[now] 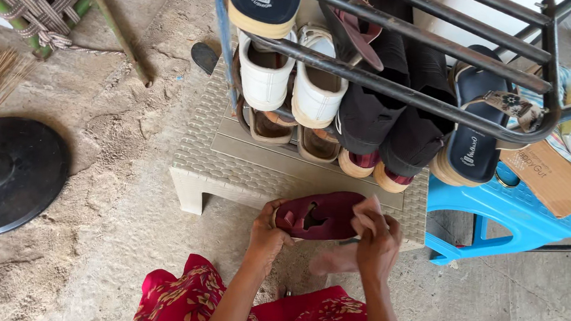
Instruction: The person wipes several pairs of shoes on a metal shoe rack using a pink cloth. They handle a white shoe, a dark blue sandal, and a maroon shoe, wiping the uppers and soles before returning them to the rack.
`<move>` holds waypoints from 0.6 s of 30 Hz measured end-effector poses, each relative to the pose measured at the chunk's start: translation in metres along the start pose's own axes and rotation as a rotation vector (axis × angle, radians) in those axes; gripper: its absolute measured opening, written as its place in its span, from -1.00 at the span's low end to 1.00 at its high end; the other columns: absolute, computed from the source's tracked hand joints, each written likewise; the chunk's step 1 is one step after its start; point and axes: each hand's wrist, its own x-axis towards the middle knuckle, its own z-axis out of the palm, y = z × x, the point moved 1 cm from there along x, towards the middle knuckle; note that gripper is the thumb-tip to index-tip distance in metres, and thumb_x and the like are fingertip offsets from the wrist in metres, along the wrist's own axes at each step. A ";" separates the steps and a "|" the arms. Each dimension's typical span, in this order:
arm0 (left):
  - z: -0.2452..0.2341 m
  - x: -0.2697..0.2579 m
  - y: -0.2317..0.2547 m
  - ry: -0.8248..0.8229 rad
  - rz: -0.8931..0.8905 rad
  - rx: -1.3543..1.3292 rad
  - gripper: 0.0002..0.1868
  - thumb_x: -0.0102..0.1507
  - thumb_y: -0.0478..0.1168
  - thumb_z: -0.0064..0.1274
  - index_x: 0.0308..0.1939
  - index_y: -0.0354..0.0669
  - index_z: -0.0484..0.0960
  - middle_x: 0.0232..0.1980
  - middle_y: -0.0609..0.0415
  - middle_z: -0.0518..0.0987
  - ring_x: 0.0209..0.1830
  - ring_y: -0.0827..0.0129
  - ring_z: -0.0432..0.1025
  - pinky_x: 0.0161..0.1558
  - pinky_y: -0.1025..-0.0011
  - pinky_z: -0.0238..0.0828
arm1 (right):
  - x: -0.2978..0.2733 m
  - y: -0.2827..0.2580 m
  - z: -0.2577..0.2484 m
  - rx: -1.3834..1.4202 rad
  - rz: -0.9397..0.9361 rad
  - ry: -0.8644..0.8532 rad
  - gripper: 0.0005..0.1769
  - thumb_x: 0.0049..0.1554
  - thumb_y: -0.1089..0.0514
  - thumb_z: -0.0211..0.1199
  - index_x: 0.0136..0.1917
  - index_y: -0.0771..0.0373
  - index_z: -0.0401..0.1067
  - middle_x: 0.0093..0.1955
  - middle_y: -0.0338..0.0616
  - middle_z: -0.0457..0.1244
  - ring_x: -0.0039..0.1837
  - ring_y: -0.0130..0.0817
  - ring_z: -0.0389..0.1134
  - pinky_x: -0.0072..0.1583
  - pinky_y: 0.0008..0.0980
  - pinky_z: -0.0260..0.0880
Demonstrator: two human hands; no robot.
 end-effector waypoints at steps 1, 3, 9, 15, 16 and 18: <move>0.000 0.000 0.000 -0.007 0.003 -0.015 -0.13 -0.15 -0.73 -0.02 0.26 -0.21 0.48 0.04 0.04 0.60 -0.02 0.38 0.57 -0.11 0.50 0.64 | -0.003 -0.006 0.003 0.017 -0.163 0.010 -0.60 0.02 0.46 0.23 0.08 0.12 0.56 0.22 0.04 0.32 0.17 0.07 0.37 0.08 -0.02 0.46; -0.001 0.001 -0.001 -0.021 0.005 -0.030 -0.15 -0.13 -0.72 -0.02 0.26 -0.20 0.48 0.01 0.03 0.60 -0.02 0.37 0.57 -0.13 0.51 0.62 | -0.015 -0.024 0.019 0.054 -0.487 0.028 -0.60 -0.02 0.50 0.15 0.01 0.12 0.50 0.28 -0.08 0.36 0.22 0.07 0.37 0.16 -0.06 0.47; 0.001 0.002 -0.005 0.042 0.012 0.042 -0.29 0.05 -0.67 -0.09 0.27 -0.16 0.52 0.00 0.03 0.64 -0.14 0.39 0.54 -0.31 0.45 0.53 | -0.004 -0.013 0.012 -0.066 -0.156 -0.168 -0.59 0.10 0.48 0.15 0.13 0.16 0.56 0.16 -0.09 0.38 0.13 -0.01 0.35 0.14 0.06 0.44; 0.002 0.005 -0.009 0.008 -0.010 -0.053 -0.28 0.05 -0.72 -0.17 0.24 -0.15 0.51 0.00 -0.01 0.65 -0.18 0.44 0.56 -0.32 0.52 0.56 | 0.009 -0.033 0.006 0.548 -0.135 -0.184 -0.57 0.14 0.39 0.02 0.16 0.04 0.50 0.20 -0.13 0.41 0.10 -0.26 0.51 -0.09 -0.27 0.50; 0.001 0.005 -0.010 0.029 -0.011 0.003 -0.37 0.15 -0.65 -0.13 0.26 -0.12 0.51 -0.02 -0.01 0.66 -0.22 0.43 0.55 -0.38 0.51 0.51 | -0.001 -0.042 0.011 0.432 -0.232 -0.215 -0.56 0.08 0.40 0.07 0.16 0.07 0.50 0.19 -0.08 0.38 0.12 -0.17 0.45 -0.03 -0.19 0.49; -0.001 0.004 -0.012 0.068 -0.022 0.064 -0.49 0.28 -0.54 -0.06 0.29 -0.08 0.51 -0.05 -0.02 0.68 -0.33 0.42 0.49 -0.46 0.49 0.39 | -0.026 -0.053 0.014 0.195 -0.420 -0.275 -0.51 -0.04 0.42 0.19 0.16 0.14 0.51 0.16 0.02 0.32 0.16 0.01 0.35 0.09 -0.02 0.46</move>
